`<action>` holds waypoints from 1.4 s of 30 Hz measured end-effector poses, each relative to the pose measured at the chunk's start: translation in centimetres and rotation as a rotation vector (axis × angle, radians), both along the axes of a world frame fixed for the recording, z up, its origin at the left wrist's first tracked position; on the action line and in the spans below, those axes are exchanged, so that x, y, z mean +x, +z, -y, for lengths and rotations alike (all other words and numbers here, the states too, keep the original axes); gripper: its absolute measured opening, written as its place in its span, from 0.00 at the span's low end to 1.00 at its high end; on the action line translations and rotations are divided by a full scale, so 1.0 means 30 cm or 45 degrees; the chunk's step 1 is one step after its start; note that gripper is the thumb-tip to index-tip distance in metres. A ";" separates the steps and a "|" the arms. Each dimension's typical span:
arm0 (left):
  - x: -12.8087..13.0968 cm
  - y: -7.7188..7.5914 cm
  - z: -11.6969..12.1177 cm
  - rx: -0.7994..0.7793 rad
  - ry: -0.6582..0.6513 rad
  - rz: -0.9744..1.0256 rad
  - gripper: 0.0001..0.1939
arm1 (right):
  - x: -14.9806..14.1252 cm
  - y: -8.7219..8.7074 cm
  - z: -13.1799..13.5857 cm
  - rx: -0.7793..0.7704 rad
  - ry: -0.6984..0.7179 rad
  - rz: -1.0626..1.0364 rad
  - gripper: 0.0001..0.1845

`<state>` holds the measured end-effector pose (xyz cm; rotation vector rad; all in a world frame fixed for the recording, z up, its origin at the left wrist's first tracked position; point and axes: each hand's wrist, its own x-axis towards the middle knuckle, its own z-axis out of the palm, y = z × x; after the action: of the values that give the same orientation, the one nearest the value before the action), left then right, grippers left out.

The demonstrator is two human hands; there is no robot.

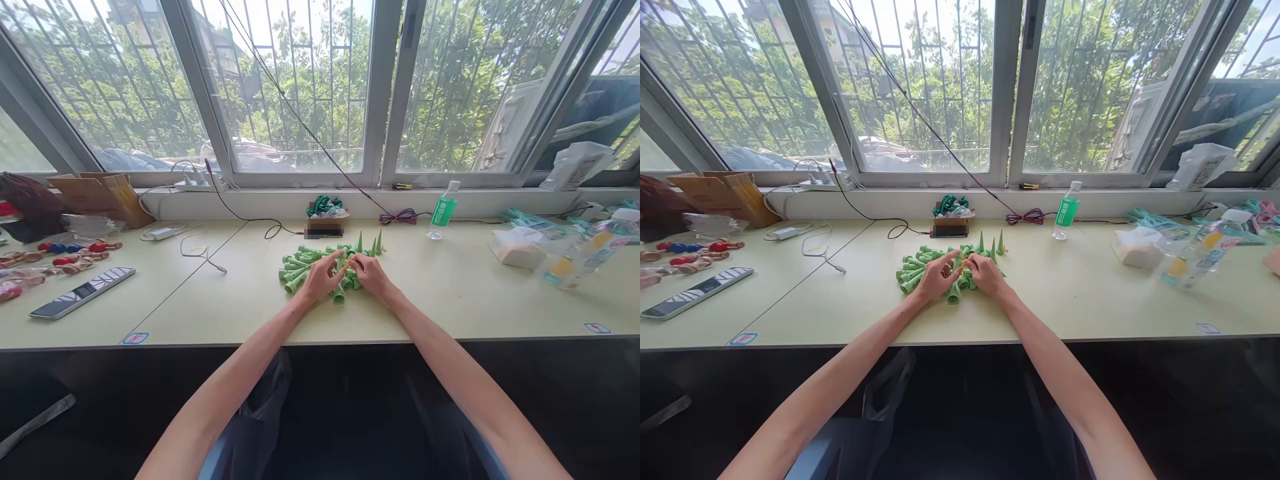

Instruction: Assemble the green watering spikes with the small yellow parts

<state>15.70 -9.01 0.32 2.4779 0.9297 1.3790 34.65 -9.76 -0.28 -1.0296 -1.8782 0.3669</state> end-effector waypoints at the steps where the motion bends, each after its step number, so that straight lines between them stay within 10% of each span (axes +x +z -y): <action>1: 0.000 0.000 -0.001 -0.001 0.005 0.003 0.22 | 0.000 0.001 0.000 -0.001 -0.011 -0.006 0.15; 24: 0.003 -0.009 -0.024 0.051 0.072 0.013 0.07 | -0.002 0.003 -0.004 0.033 -0.097 -0.029 0.24; 42: -0.001 -0.003 -0.013 0.079 0.030 -0.052 0.15 | -0.006 0.040 0.035 0.234 0.014 -0.018 0.10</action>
<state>15.67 -8.62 0.22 2.5576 0.9419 1.3898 34.47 -10.82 0.91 -0.8913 -1.8678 0.2029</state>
